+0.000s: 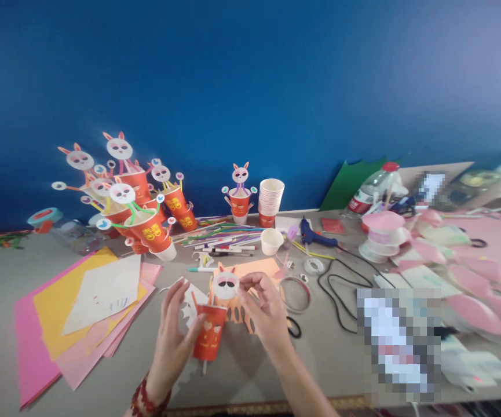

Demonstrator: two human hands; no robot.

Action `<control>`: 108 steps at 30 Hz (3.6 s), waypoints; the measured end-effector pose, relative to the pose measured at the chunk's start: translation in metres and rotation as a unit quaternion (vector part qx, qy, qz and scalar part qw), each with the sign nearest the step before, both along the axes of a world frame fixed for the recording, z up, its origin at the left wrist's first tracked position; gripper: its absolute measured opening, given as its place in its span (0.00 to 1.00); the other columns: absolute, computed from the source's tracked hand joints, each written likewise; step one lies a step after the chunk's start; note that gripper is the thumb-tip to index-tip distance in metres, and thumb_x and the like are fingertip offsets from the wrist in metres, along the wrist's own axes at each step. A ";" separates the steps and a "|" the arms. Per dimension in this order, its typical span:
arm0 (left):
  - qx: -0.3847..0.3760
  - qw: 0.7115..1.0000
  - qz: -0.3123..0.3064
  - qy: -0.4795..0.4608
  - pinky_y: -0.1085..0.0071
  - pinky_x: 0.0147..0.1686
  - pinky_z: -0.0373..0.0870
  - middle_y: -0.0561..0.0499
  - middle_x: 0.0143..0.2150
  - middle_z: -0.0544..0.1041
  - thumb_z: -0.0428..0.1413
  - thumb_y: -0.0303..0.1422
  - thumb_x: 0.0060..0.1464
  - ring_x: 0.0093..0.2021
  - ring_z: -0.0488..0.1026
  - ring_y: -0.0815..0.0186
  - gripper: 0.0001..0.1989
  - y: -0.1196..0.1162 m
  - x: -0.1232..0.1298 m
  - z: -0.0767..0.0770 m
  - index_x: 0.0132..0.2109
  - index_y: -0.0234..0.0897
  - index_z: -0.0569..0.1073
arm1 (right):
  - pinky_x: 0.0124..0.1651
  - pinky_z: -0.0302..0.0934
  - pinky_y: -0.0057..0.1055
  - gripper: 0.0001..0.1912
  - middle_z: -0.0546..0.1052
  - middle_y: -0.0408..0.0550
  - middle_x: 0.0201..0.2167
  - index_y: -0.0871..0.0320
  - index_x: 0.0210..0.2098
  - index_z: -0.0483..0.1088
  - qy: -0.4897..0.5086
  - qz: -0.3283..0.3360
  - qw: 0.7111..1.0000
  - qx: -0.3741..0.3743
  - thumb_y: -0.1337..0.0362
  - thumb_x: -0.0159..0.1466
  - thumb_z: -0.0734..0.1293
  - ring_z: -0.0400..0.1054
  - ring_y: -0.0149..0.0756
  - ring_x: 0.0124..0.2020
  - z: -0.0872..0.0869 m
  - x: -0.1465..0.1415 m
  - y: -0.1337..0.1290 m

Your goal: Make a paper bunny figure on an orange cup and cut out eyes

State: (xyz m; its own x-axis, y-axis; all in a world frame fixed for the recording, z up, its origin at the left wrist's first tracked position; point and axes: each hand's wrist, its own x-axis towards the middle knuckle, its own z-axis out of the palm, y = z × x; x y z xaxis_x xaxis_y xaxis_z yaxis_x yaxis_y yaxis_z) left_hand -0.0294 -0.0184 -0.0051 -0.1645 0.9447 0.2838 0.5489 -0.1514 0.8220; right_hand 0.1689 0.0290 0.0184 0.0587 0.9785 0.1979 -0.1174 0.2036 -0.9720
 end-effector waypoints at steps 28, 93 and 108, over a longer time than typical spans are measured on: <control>-0.150 0.889 -0.090 -0.424 0.74 0.38 0.66 0.54 0.30 0.73 0.64 0.36 0.52 0.33 0.69 0.69 0.10 0.028 -0.001 0.043 0.31 0.36 0.72 | 0.29 0.62 0.33 0.09 0.77 0.47 0.32 0.53 0.36 0.69 -0.501 0.008 0.864 -0.050 0.54 0.65 0.65 0.73 0.41 0.28 -0.026 0.090 -0.033; -0.430 0.759 -0.333 -0.358 0.73 0.32 0.74 0.47 0.30 0.81 0.60 0.30 0.47 0.31 0.81 0.63 0.05 0.052 -0.008 0.098 0.32 0.34 0.72 | 0.18 0.46 0.18 0.24 0.70 0.38 0.16 0.58 0.24 0.60 -0.172 0.484 0.796 -0.320 0.49 0.52 0.76 0.59 0.22 0.15 0.039 0.080 -0.003; -0.437 0.755 -0.334 -0.357 0.73 0.32 0.76 0.46 0.30 0.82 0.60 0.30 0.47 0.31 0.81 0.64 0.05 0.054 -0.009 0.098 0.33 0.33 0.73 | 0.18 0.47 0.19 0.24 0.70 0.38 0.15 0.58 0.23 0.61 -0.174 0.488 0.797 -0.312 0.49 0.51 0.76 0.58 0.23 0.15 0.038 0.080 0.000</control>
State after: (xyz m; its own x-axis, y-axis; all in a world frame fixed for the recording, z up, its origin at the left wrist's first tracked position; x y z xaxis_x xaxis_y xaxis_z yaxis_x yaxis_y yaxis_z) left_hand -0.0386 0.0360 0.0931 0.6157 0.6592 -0.4317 -0.0396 0.5731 0.8186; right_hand 0.2488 0.0287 0.0563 -0.7419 0.4395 -0.5063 0.3751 -0.3539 -0.8568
